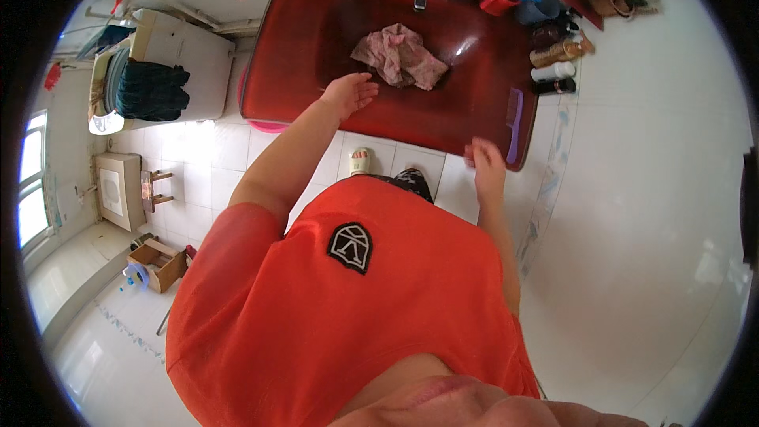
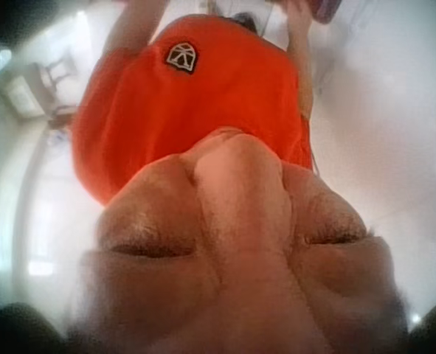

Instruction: The person washes a cloth in a red sink, wrings it out, and then uses it to wipe the window frame and glass. The person moves from the sink to the window and cleans various parts of the frame and glass surface.

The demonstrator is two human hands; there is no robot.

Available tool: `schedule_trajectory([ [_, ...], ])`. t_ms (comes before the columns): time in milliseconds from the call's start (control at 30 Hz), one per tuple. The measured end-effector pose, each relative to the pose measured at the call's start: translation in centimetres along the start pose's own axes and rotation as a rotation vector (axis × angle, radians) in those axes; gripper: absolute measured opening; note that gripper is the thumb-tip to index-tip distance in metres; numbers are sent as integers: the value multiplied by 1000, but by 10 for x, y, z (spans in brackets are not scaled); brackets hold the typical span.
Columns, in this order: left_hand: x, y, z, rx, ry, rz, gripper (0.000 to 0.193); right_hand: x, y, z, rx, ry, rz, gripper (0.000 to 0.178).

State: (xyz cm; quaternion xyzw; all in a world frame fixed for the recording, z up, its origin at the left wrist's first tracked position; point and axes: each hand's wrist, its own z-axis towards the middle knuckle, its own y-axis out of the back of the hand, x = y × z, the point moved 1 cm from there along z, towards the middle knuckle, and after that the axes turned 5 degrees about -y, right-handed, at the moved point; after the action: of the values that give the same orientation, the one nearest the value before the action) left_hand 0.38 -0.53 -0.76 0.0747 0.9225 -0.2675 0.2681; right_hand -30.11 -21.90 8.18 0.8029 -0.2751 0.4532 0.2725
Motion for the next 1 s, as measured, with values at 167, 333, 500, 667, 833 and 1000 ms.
schedule_trajectory([
  [167, -18, -21, 1, -29, -4, 7, 46, 129, -80, 145, 237, 157, 426, 39],
  [333, -36, -11, 2, -110, -82, -22, 50, 196, -137, 284, -53, 820, -454, 21],
  [500, -48, -27, 5, -222, -116, -43, 46, 203, -172, 379, 187, 976, -277, 32],
  [667, -27, -37, 44, -277, -68, 2, 44, 213, -182, 315, 403, 492, 586, 26],
  [833, -1, -56, 107, -428, -119, 241, 62, 125, -119, 244, 361, 450, -228, 41],
  [1000, 7, -71, 161, -433, -124, 795, 80, -5, -129, 267, 351, 448, -809, 67],
])
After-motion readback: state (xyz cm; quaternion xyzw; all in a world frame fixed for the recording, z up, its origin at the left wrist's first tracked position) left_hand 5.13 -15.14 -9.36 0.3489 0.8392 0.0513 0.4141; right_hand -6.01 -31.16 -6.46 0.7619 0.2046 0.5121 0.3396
